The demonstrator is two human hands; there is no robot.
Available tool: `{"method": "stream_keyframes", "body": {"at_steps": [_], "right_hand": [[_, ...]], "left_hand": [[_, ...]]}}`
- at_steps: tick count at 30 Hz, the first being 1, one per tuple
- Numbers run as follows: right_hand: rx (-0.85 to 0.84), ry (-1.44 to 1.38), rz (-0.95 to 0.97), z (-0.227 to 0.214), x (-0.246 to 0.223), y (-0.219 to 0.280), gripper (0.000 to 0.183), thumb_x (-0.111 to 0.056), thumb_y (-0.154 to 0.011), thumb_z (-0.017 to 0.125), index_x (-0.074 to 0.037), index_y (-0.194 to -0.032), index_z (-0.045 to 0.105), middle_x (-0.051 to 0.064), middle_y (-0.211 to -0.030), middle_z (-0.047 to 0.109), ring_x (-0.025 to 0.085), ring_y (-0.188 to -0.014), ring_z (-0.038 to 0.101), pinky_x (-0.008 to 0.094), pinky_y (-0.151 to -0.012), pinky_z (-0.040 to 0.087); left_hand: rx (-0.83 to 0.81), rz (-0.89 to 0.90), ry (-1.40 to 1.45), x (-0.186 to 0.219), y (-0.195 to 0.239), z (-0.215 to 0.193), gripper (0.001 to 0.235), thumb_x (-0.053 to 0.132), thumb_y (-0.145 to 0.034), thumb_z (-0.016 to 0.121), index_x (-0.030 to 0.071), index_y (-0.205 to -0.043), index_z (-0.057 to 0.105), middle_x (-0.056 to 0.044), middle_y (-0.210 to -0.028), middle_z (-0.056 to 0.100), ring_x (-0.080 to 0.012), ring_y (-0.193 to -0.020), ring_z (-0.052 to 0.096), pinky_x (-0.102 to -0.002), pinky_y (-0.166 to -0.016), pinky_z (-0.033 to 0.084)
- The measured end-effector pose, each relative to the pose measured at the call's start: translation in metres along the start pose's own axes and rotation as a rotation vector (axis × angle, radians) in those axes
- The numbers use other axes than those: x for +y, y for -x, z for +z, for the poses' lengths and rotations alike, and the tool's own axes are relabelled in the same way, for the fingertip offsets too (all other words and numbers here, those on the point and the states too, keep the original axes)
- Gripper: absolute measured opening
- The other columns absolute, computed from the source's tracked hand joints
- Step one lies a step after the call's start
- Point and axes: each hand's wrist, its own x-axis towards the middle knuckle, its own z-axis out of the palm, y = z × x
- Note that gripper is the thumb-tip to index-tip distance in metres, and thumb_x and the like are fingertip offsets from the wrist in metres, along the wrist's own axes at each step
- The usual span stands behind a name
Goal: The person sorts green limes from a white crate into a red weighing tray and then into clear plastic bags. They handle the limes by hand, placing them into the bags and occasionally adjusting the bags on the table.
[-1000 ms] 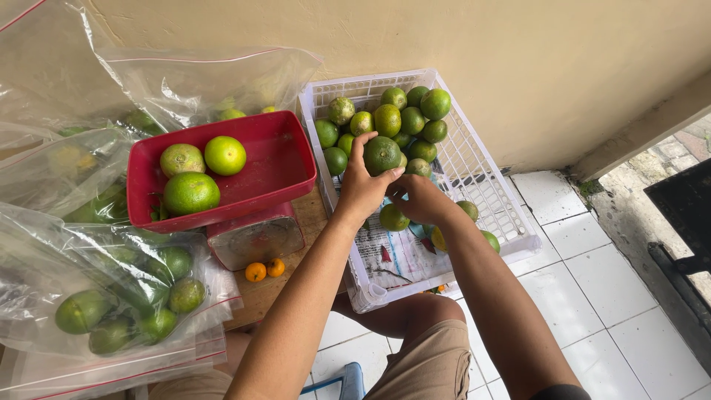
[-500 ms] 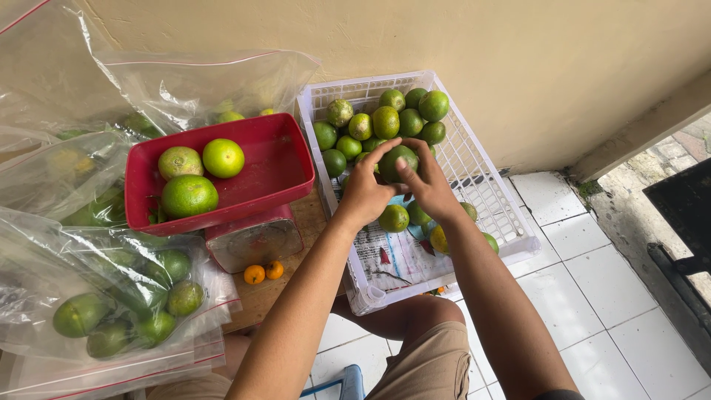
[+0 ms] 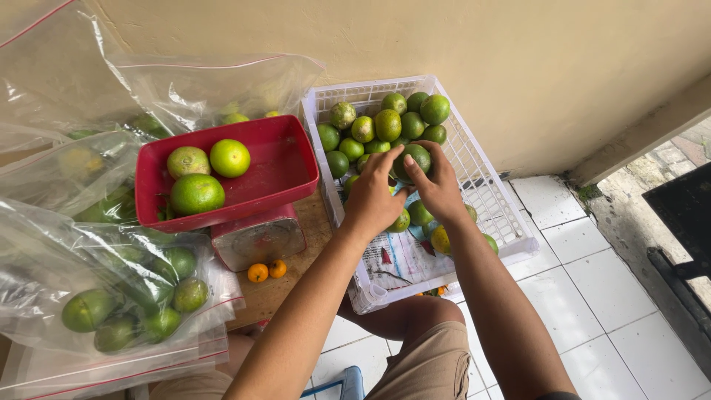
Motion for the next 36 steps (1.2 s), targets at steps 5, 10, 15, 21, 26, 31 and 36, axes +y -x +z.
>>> {"method": "stream_keyframes", "body": {"at_steps": [5, 10, 15, 21, 26, 31, 36], "right_hand": [[0.023, -0.083, -0.049, 0.001, -0.003, 0.002, 0.052, -0.036, -0.097, 0.075, -0.01, -0.138, 0.057, 0.026, -0.115, 0.065, 0.045, -0.115, 0.065, 0.055, -0.095, 0.053], [-0.025, -0.221, -0.104, 0.007, -0.01, 0.005, 0.061, -0.025, -0.094, 0.079, -0.002, -0.142, 0.049, 0.026, -0.113, 0.059, 0.048, -0.115, 0.064, 0.057, -0.097, 0.054], [-0.07, -0.231, -0.173, 0.01, -0.012, 0.003, 0.061, -0.026, -0.09, 0.083, 0.0, -0.135, 0.052, 0.023, -0.108, 0.063, 0.04, -0.104, 0.069, 0.049, -0.086, 0.057], [-0.143, -0.237, -0.263, 0.02, -0.084, 0.011, 0.059, -0.029, -0.093, 0.078, -0.001, -0.138, 0.052, 0.022, -0.109, 0.067, 0.032, -0.101, 0.07, 0.045, -0.084, 0.057], [-0.232, -0.202, -0.322, 0.053, -0.15, 0.009, 0.056, -0.03, -0.089, 0.081, -0.003, -0.133, 0.058, 0.025, -0.106, 0.072, 0.036, -0.097, 0.073, 0.048, -0.082, 0.059], [-0.282, -0.089, -0.228, 0.093, -0.186, -0.007, 0.048, -0.032, -0.086, 0.084, -0.007, -0.124, 0.069, 0.023, -0.101, 0.075, 0.033, -0.089, 0.077, 0.04, -0.077, 0.061], [-0.405, 0.345, -0.022, 0.136, -0.187, -0.026, 0.06, -0.052, -0.079, 0.081, -0.008, -0.117, 0.07, 0.02, -0.109, 0.077, 0.037, -0.107, 0.074, 0.048, -0.093, 0.057]], "left_hand": [[-0.049, 0.017, 0.074, 0.019, 0.033, -0.024, 0.067, 0.015, -0.086, 0.076, 0.008, -0.148, 0.05, -0.022, -0.134, 0.057, -0.033, -0.107, 0.071, -0.048, -0.09, 0.06], [-0.053, 0.041, 0.176, 0.023, 0.079, -0.05, 0.064, 0.025, -0.09, 0.072, 0.007, -0.147, 0.05, -0.023, -0.132, 0.06, -0.034, -0.106, 0.072, -0.052, -0.09, 0.057], [0.16, 0.161, 0.252, 0.031, 0.118, -0.086, 0.046, 0.026, -0.093, 0.071, 0.003, -0.132, 0.062, -0.023, -0.117, 0.068, -0.0341, -0.088, 0.075, -0.041, -0.067, 0.056], [0.449, 0.372, 0.02, 0.03, 0.129, -0.148, 0.03, 0.016, -0.096, 0.067, 0.0, -0.121, 0.068, -0.021, -0.106, 0.069, -0.0352, -0.091, 0.069, -0.043, -0.077, 0.053], [0.69, 0.39, -0.399, -0.01, 0.121, -0.204, 0.022, 0.018, -0.1, 0.064, 0.007, -0.117, 0.071, -0.01, -0.105, 0.068, -0.0305, -0.099, 0.063, -0.042, -0.088, 0.047], [0.654, 0.254, -0.642, -0.032, 0.127, -0.224, 0.028, 0.035, -0.104, 0.057, 0.019, -0.121, 0.073, -0.003, -0.117, 0.067, -0.0283, -0.114, 0.059, -0.044, -0.091, 0.044], [0.487, 0.172, -0.63, -0.04, 0.135, -0.223, 0.039, 0.044, -0.108, 0.045, 0.021, -0.123, 0.073, -0.003, -0.124, 0.067, -0.0282, -0.12, 0.057, -0.049, -0.101, 0.036]]}}
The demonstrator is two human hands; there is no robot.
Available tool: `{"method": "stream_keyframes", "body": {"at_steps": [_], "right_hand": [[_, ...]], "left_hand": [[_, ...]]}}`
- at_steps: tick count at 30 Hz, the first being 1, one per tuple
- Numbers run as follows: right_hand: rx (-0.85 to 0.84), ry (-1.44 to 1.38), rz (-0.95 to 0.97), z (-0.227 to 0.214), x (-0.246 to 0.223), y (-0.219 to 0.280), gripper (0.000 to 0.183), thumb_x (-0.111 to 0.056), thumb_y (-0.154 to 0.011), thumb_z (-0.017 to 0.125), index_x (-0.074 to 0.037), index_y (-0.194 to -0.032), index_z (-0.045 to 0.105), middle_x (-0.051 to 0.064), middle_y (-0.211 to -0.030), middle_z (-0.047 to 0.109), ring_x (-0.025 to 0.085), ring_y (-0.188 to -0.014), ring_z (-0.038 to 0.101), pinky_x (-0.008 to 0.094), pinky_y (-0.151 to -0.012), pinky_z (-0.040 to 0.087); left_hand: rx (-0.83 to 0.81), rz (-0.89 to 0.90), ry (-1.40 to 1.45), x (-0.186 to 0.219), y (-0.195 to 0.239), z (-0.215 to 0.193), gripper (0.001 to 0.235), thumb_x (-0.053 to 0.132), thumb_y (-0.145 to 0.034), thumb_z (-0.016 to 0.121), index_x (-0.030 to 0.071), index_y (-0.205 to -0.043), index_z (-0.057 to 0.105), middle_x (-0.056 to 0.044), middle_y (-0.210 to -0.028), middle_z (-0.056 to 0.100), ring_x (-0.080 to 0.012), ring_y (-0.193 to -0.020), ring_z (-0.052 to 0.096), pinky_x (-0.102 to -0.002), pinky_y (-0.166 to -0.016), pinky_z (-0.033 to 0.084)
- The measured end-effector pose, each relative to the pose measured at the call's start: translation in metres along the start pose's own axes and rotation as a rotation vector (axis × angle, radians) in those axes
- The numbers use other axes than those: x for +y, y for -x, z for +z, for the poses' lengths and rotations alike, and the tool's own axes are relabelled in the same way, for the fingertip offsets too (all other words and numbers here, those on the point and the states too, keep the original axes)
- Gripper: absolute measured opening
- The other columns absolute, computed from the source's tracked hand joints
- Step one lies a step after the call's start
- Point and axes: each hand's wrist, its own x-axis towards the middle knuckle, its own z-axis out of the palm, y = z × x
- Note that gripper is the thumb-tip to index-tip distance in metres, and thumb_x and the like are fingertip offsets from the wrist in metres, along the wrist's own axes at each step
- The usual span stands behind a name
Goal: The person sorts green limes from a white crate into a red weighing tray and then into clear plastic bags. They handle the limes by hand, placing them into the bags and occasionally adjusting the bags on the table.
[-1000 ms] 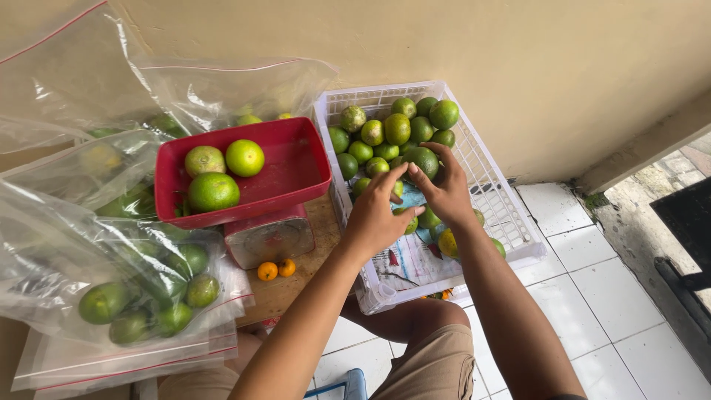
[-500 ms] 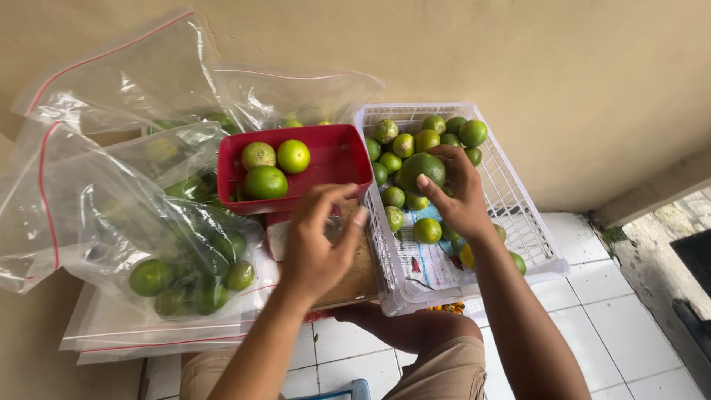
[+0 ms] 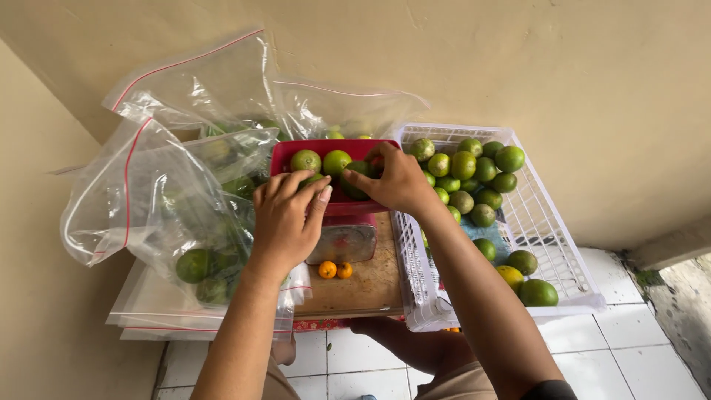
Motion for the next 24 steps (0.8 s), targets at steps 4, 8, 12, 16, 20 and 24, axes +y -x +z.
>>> {"method": "stream_keyframes", "body": {"at_steps": [4, 8, 12, 16, 20, 24], "right_hand": [[-0.105, 0.086, 0.002, 0.013, 0.001, -0.012, 0.061, -0.057, -0.079, 0.079, -0.008, -0.115, 0.072, 0.018, -0.109, 0.077, 0.036, -0.113, 0.071, 0.048, -0.096, 0.057], [-0.172, 0.105, -0.086, 0.012, -0.01, -0.01, 0.053, -0.049, -0.088, 0.074, -0.006, -0.119, 0.075, 0.02, -0.111, 0.076, 0.037, -0.114, 0.071, 0.047, -0.096, 0.057], [-0.188, 0.08, -0.122, 0.017, -0.004, -0.017, 0.047, -0.043, -0.093, 0.072, -0.008, -0.123, 0.071, 0.02, -0.109, 0.076, 0.04, -0.111, 0.071, 0.049, -0.093, 0.058], [-0.153, 0.101, -0.087, 0.018, -0.004, -0.015, 0.045, -0.047, -0.094, 0.068, -0.009, -0.119, 0.073, 0.017, -0.109, 0.077, 0.039, -0.111, 0.071, 0.051, -0.092, 0.058], [-0.109, 0.135, -0.119, 0.019, -0.009, -0.009, 0.038, -0.043, -0.096, 0.067, -0.013, -0.117, 0.073, 0.014, -0.107, 0.078, 0.036, -0.11, 0.073, 0.05, -0.09, 0.059], [-0.058, 0.206, -0.096, 0.007, -0.008, -0.002, 0.034, -0.044, -0.097, 0.063, -0.017, -0.115, 0.074, 0.009, -0.107, 0.079, 0.035, -0.11, 0.072, 0.052, -0.09, 0.058]], "left_hand": [[-0.015, -0.039, -0.025, -0.003, 0.001, -0.002, 0.039, 0.043, -0.109, 0.044, 0.021, -0.118, 0.074, -0.001, -0.124, 0.064, -0.0262, -0.122, 0.052, -0.055, -0.107, 0.027], [-0.011, -0.096, -0.006, -0.01, 0.004, 0.001, 0.042, 0.042, -0.111, 0.041, 0.016, -0.112, 0.075, -0.003, -0.125, 0.063, -0.0276, -0.122, 0.051, -0.066, -0.108, 0.017], [0.025, -0.119, 0.039, -0.012, 0.007, 0.006, 0.039, 0.038, -0.11, 0.043, 0.014, -0.113, 0.074, -0.002, -0.128, 0.062, -0.0271, -0.121, 0.052, -0.064, -0.108, 0.019], [0.016, -0.132, 0.052, -0.007, 0.008, 0.001, 0.036, 0.036, -0.11, 0.044, 0.015, -0.117, 0.072, -0.003, -0.128, 0.06, -0.0267, -0.121, 0.051, -0.065, -0.108, 0.02], [0.02, -0.13, 0.037, -0.007, 0.01, 0.0, 0.035, 0.036, -0.109, 0.045, 0.014, -0.117, 0.072, -0.003, -0.128, 0.059, -0.0279, -0.121, 0.051, -0.064, -0.107, 0.022], [0.035, -0.14, 0.072, -0.001, 0.011, -0.004, 0.035, 0.039, -0.109, 0.047, 0.016, -0.118, 0.072, -0.003, -0.129, 0.057, -0.0283, -0.123, 0.05, -0.062, -0.108, 0.024]]}}
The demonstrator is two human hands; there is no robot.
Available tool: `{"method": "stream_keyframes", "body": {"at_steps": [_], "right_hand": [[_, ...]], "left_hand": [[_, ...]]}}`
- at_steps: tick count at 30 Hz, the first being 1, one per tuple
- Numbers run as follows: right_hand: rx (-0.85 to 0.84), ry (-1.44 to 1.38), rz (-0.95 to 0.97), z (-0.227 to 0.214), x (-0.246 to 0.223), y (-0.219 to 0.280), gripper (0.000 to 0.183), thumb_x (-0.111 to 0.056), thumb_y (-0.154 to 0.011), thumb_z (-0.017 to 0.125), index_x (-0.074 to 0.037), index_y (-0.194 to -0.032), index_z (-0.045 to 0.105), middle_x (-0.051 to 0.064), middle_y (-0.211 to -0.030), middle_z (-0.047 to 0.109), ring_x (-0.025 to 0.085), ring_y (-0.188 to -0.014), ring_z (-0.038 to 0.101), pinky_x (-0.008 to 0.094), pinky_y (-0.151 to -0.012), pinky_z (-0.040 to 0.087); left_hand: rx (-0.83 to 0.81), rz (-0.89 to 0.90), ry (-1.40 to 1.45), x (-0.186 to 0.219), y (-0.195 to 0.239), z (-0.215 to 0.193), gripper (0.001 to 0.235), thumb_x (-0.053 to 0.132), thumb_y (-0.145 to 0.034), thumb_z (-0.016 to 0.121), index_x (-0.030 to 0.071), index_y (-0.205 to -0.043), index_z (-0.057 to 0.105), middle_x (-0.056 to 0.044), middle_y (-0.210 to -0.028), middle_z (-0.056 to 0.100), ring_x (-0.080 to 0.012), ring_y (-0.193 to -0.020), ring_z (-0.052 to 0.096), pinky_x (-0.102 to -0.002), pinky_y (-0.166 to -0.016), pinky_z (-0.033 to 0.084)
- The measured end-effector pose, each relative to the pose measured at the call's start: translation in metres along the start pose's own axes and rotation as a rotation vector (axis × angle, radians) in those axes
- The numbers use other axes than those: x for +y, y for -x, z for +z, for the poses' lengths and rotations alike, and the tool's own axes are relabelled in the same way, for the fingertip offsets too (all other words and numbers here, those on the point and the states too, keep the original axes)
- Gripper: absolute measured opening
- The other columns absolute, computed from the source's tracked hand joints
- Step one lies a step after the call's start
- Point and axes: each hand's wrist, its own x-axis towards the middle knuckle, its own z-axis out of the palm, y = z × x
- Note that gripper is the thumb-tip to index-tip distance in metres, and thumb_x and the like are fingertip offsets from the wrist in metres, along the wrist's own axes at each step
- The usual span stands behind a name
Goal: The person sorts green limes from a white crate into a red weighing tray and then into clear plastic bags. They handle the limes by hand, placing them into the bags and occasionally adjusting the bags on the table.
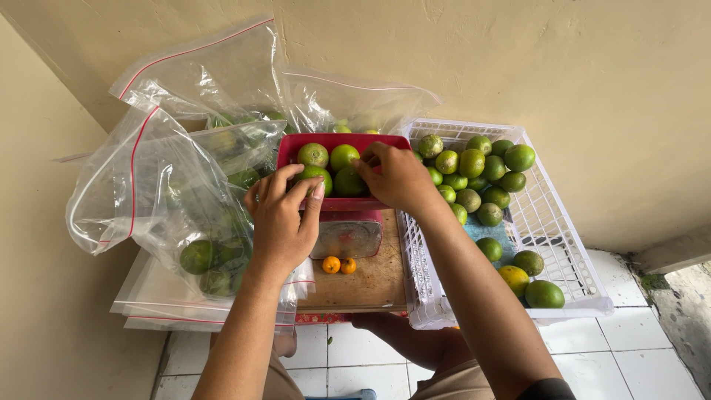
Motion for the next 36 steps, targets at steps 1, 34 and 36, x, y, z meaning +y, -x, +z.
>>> {"method": "stream_keyframes", "body": {"at_steps": [1, 34, 36], "right_hand": [[0.0, -0.002, 0.002, -0.003, 0.003, 0.005, 0.034, -0.044, -0.097, 0.063, -0.017, -0.115, 0.074, 0.009, -0.107, 0.079, 0.035, -0.11, 0.072, 0.052, -0.09, 0.058], [-0.244, 0.145, 0.31, 0.072, 0.314, 0.029, 0.071, -0.044, -0.09, 0.069, -0.026, -0.155, 0.044, 0.022, -0.136, 0.052, 0.05, -0.12, 0.062, 0.06, -0.097, 0.056], [-0.242, 0.137, 0.368, 0.092, 0.35, 0.021, 0.077, -0.06, -0.081, 0.077, -0.03, -0.145, 0.046, 0.017, -0.137, 0.053, 0.045, -0.124, 0.061, 0.059, -0.1, 0.056]], "left_hand": [[-0.003, 0.001, 0.0, 0.008, 0.0, -0.004, 0.035, 0.039, -0.109, 0.047, 0.016, -0.118, 0.072, -0.003, -0.129, 0.057, -0.0283, -0.123, 0.05, -0.062, -0.108, 0.024], [-0.939, 0.338, -0.506, 0.088, -0.026, 0.323, 0.06, 0.019, -0.082, 0.065, 0.013, -0.141, 0.054, -0.022, -0.132, 0.056, -0.0422, -0.114, 0.061, -0.06, -0.088, 0.046], [-1.229, 0.241, -0.642, 0.101, -0.035, 0.309, 0.095, 0.024, -0.076, 0.072, 0.012, -0.16, 0.029, -0.028, -0.158, 0.036, -0.0461, -0.136, 0.048, -0.061, -0.108, 0.033]]}}
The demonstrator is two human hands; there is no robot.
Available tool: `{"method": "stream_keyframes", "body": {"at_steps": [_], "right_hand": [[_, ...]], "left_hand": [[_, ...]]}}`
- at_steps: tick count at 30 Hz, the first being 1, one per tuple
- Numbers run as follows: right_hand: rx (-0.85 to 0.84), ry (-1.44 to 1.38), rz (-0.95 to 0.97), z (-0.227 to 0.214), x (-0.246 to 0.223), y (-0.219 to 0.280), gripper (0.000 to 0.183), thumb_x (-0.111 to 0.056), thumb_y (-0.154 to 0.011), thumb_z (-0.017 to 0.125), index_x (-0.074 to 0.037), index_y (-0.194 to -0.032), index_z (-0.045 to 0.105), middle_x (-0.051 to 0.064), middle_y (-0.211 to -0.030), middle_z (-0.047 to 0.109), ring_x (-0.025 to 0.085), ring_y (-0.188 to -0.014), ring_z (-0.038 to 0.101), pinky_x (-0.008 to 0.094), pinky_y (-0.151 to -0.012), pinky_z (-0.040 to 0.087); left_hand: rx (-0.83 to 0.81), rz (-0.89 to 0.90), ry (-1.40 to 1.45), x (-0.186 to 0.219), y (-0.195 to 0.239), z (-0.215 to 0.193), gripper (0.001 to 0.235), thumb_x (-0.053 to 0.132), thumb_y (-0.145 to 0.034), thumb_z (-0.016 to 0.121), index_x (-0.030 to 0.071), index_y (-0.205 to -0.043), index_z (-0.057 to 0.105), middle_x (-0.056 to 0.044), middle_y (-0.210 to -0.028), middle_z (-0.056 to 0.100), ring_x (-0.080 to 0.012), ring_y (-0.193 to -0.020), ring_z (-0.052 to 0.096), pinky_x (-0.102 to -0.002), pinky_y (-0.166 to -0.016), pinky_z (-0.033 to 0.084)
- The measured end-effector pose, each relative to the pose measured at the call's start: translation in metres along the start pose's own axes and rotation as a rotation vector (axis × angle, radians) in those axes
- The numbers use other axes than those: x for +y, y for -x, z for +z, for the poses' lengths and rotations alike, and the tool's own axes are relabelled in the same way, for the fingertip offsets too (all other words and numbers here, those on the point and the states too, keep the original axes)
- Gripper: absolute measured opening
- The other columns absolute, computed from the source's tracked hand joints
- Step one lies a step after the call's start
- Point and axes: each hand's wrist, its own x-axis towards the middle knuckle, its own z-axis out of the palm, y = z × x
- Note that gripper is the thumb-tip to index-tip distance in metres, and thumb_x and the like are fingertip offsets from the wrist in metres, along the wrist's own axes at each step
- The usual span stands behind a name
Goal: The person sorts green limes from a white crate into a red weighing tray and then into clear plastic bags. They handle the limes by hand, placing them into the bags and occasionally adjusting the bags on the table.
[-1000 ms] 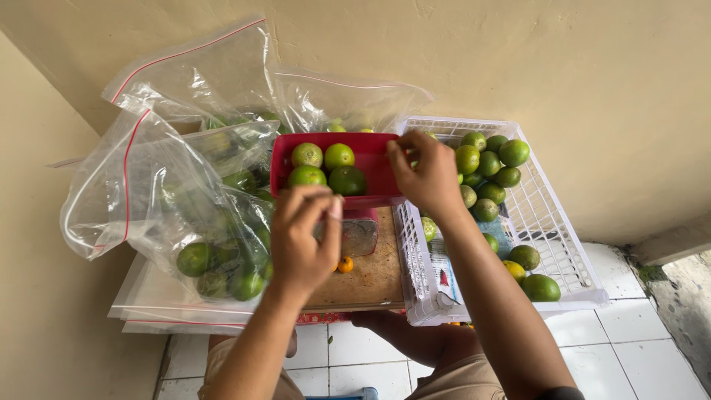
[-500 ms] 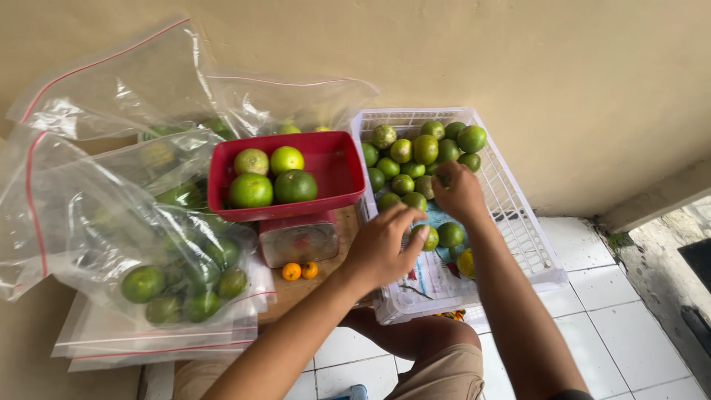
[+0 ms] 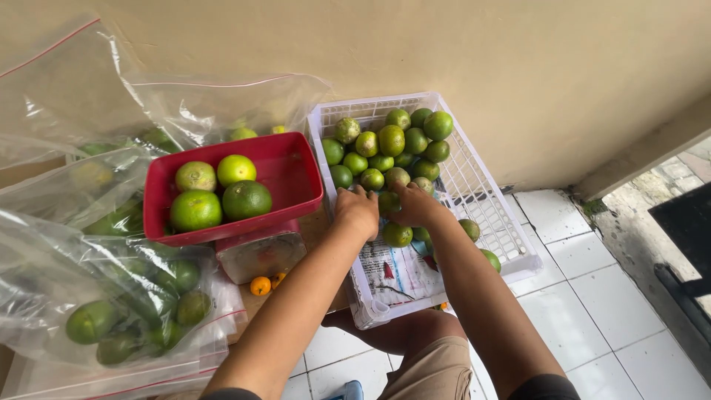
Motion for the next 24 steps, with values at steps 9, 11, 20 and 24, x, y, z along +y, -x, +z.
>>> {"method": "stream_keyframes", "body": {"at_steps": [9, 11, 20, 24], "right_hand": [[-0.119, -0.022, -0.13, -0.033, -0.044, 0.039, 0.066, -0.053, -0.085, 0.076, -0.023, -0.135, 0.045, 0.02, -0.131, 0.065, 0.044, -0.121, 0.063, 0.059, -0.102, 0.055], [-0.11, -0.024, -0.131, -0.036, -0.042, 0.04, 0.07, -0.054, -0.082, 0.079, -0.022, -0.136, 0.046, 0.021, -0.13, 0.065, 0.044, -0.122, 0.063, 0.059, -0.103, 0.054], [-0.104, -0.115, -0.041, -0.044, -0.029, 0.04, 0.08, -0.058, -0.071, 0.087, -0.027, -0.128, 0.04, 0.024, -0.134, 0.057, 0.045, -0.128, 0.058, 0.056, -0.111, 0.048], [-0.053, -0.165, -0.019, -0.054, -0.036, 0.049, 0.075, -0.058, -0.078, 0.083, -0.024, -0.131, 0.043, 0.027, -0.13, 0.062, 0.045, -0.127, 0.058, 0.055, -0.113, 0.046]], "left_hand": [[0.044, -0.035, 0.009, 0.007, 0.04, -0.017, 0.045, 0.011, -0.093, 0.046, 0.017, -0.132, 0.067, -0.018, -0.143, 0.057, -0.0357, -0.127, 0.056, -0.053, -0.1, 0.033], [0.081, -0.02, 0.056, 0.004, 0.031, -0.008, 0.044, 0.008, -0.093, 0.041, 0.017, -0.124, 0.071, -0.013, -0.131, 0.065, -0.0333, -0.121, 0.062, -0.054, -0.095, 0.036], [-0.051, -0.017, 0.028, 0.0, 0.094, -0.05, 0.052, 0.022, -0.1, 0.044, 0.011, -0.151, 0.048, -0.005, -0.138, 0.066, -0.0235, -0.132, 0.058, -0.042, -0.098, 0.038], [-0.042, 0.032, 0.002, 0.0, 0.028, -0.013, 0.077, 0.025, -0.082, 0.067, 0.01, -0.153, 0.041, -0.015, -0.139, 0.062, -0.0319, -0.131, 0.055, -0.056, -0.101, 0.043]]}}
